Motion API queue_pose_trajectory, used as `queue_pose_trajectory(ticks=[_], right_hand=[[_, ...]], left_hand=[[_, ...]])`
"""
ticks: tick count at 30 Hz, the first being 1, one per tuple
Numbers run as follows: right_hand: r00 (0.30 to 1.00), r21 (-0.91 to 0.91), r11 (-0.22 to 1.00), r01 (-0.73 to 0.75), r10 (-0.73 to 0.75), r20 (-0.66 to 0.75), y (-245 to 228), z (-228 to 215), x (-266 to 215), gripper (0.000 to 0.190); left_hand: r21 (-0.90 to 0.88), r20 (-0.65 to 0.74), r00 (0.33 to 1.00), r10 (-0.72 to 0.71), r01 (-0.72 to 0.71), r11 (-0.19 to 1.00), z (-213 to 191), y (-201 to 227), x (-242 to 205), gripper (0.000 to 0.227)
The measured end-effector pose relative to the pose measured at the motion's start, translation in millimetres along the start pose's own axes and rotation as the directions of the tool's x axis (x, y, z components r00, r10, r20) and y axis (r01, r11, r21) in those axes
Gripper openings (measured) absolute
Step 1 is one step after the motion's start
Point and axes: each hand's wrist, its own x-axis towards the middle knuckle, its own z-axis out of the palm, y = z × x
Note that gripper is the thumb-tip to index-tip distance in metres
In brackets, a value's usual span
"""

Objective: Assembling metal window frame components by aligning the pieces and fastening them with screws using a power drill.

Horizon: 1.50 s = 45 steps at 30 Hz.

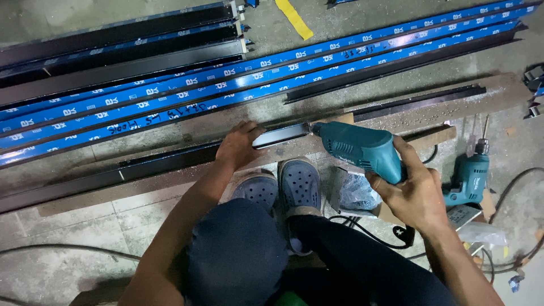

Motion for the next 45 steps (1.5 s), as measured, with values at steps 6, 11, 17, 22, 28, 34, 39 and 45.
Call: queue_pose_trajectory(ticks=[6,11,17,22,28,34,39,45], right_hand=[[0.999,-0.049,0.999,0.024,-0.022,0.025,-2,1,-1,0.08],[0.999,-0.059,0.998,-0.003,0.006,0.051,-9,-1,-2,0.081],[0.978,-0.179,0.967,0.183,-0.159,0.138,-26,-13,14,0.082],[0.945,-0.2,0.925,0.322,-0.301,0.128,-64,-23,35,0.073],[0.947,-0.364,0.879,0.308,-0.248,0.202,-91,-21,58,0.073],[0.963,-0.324,0.913,0.248,-0.198,0.18,-87,-27,58,0.074],[0.966,-0.284,0.936,0.208,-0.152,0.207,-88,-32,54,0.078],[0.971,-0.31,0.929,0.201,-0.148,0.185,-83,-32,56,0.075]], left_hand=[[-0.054,-0.008,1.0,-0.016,0.016,0.998,-4,3,0,0.068],[0.007,-0.074,0.997,0.035,-0.034,0.999,-5,4,-2,0.067],[-0.013,-0.11,0.992,0.064,-0.066,0.998,2,-1,-2,0.067],[-0.035,-0.178,0.983,0.052,-0.059,0.998,-18,14,-13,0.057],[-0.024,-0.091,0.995,0.031,-0.034,0.999,-9,6,-8,0.057],[-0.01,-0.125,0.987,0.098,-0.1,0.995,0,-3,-8,0.056],[-0.002,-0.091,0.987,0.129,-0.129,0.992,-3,-5,-8,0.057],[-0.018,-0.129,0.983,0.128,-0.132,0.991,-7,1,-9,0.057]])
